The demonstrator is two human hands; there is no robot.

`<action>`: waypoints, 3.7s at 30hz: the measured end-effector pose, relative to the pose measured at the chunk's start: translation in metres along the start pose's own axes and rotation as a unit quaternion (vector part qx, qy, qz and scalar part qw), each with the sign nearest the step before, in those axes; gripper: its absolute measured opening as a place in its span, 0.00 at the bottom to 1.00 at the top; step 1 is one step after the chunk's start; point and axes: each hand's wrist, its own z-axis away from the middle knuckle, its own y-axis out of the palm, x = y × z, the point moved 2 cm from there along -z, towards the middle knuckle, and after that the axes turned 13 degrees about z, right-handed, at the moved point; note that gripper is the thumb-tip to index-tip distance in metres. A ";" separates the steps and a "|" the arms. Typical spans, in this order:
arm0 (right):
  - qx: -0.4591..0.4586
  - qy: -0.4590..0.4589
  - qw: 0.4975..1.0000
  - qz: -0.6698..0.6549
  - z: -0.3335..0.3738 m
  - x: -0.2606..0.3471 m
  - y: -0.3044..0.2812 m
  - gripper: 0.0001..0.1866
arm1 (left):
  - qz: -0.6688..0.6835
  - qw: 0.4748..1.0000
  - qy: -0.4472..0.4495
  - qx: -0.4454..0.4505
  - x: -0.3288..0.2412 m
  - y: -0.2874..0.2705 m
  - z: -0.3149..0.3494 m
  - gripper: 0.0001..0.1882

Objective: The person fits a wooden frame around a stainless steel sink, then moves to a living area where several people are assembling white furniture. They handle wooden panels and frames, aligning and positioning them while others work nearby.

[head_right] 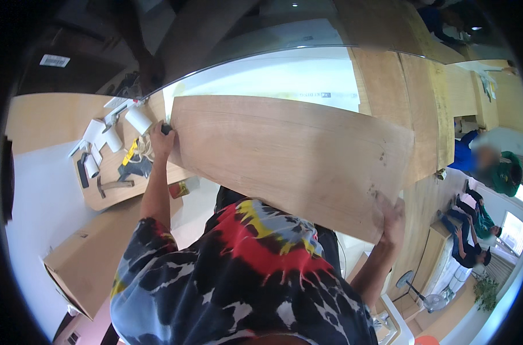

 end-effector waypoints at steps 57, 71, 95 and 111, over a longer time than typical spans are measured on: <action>-0.529 0.038 0.830 0.171 0.079 -0.341 -0.447 0.13 | 0.030 0.727 0.063 0.683 -0.485 0.383 0.473 0.25; -0.431 -0.031 0.878 0.208 -0.155 -0.453 -0.653 0.10 | -0.218 0.728 0.142 0.634 -0.543 0.486 0.546 0.15; -0.118 -0.179 0.882 0.420 -0.541 -0.364 -0.839 0.13 | 0.194 0.876 -0.327 0.296 -0.631 0.583 0.745 0.11; 0.084 -0.369 0.770 0.514 -0.795 -0.265 -0.787 0.12 | 0.033 0.912 -0.310 0.265 -0.788 0.690 0.991 0.13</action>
